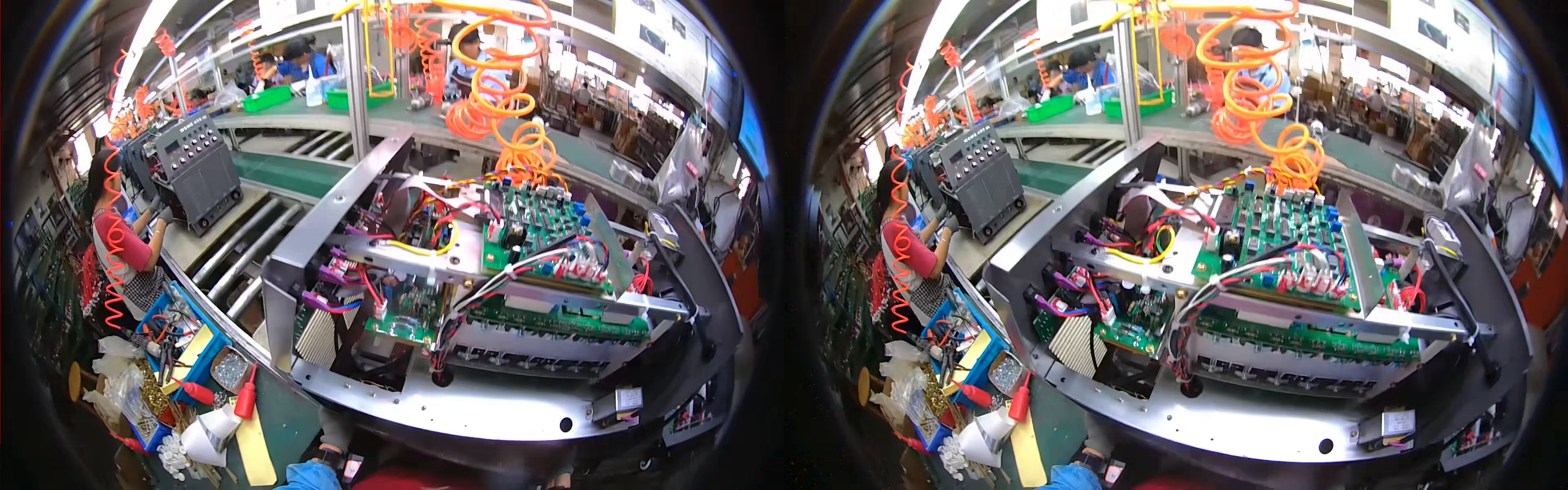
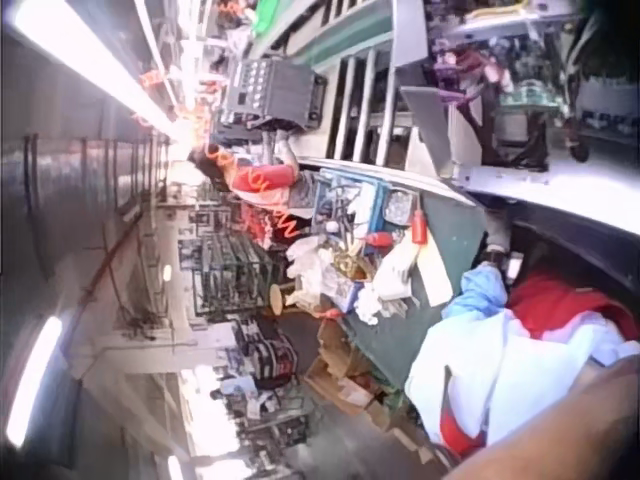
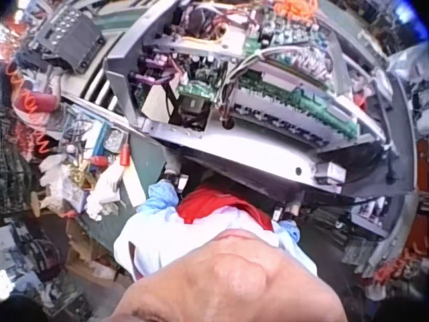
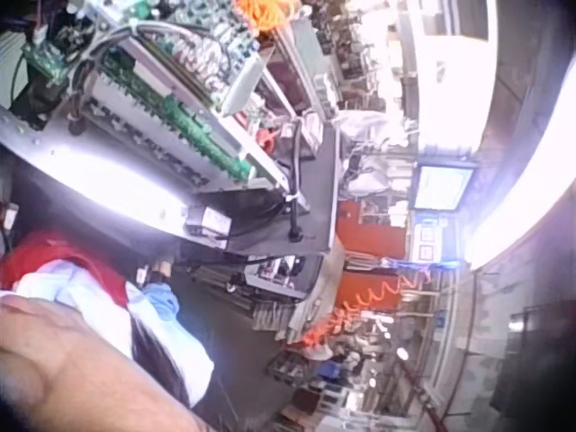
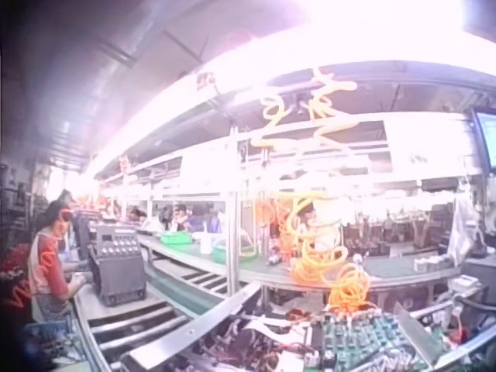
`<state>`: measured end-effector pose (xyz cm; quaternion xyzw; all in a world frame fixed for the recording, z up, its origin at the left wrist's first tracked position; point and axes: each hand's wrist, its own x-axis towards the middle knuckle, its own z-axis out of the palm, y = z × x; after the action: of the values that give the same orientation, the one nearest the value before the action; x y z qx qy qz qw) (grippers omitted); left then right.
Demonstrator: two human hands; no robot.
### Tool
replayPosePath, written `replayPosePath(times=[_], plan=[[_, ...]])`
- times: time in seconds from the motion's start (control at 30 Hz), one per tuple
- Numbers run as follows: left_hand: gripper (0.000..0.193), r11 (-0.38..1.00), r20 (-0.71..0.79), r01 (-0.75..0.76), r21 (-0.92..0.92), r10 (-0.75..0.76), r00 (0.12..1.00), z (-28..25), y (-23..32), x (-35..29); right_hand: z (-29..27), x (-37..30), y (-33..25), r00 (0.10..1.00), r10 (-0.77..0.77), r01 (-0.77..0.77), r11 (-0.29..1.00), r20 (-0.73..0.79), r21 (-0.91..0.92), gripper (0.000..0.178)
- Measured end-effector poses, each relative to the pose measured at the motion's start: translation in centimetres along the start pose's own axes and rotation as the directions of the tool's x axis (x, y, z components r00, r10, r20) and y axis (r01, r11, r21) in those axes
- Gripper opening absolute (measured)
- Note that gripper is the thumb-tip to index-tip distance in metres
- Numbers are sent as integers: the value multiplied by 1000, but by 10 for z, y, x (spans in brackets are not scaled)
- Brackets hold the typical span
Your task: Assembling and testing an electronic power unit on a production line using various tools.
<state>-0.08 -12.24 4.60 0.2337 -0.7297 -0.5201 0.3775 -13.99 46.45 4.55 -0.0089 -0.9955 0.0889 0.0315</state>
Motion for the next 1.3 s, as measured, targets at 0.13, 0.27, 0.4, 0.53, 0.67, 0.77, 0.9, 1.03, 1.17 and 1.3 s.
replayPosePath(times=[0.13, 0.27, 0.4, 0.53, 0.67, 0.77, 0.9, 1.03, 1.17, 1.3], plan=[[12, 392, 492, -537, 747, 217, 843, -71, 27, -6, -24, -89, -24, 970, 48, -14, 990, 240, -139, 32], [46, 668, 385, -221, 710, -105, 917, -91, 53, -4, -46, -191, -47, 885, 239, -144, 957, 400, -254, 31], [50, 832, 525, -254, 493, -51, 850, -62, 45, 33, -51, -247, -63, 939, 258, -327, 874, 226, 359, 26], [54, 928, 536, -159, 337, -50, 843, -54, 34, 40, -117, -238, -131, 834, 519, -512, 602, 188, 613, 25], [58, 975, 493, -23, 222, -91, 865, -89, 27, 43, -139, -253, -137, 752, 601, -637, 553, 272, 537, 29], [61, 987, 417, 93, 128, -138, 898, -108, 34, 24, -168, -248, -136, 724, 605, -653, 445, 332, 613, 32], [65, 980, 322, 198, -16, -182, 929, -128, 47, 28, -213, -237, -142, 795, 535, -605, 678, 285, 417, 42], [69, 944, 236, 284, -166, -242, 941, -164, 68, 19, -276, -195, -180, 745, 125, 51, 969, -655, 242, 56], [68, 925, 117, 350, -147, -335, 935, -135, 116, 13, -330, -116, -246, 537, -400, 558, 829, -743, -44, 54], [56, 996, 44, 84, -33, -83, 996, -112, 116, 17, -287, -54, -264, 720, -398, 491, 871, -569, 13, 35]])
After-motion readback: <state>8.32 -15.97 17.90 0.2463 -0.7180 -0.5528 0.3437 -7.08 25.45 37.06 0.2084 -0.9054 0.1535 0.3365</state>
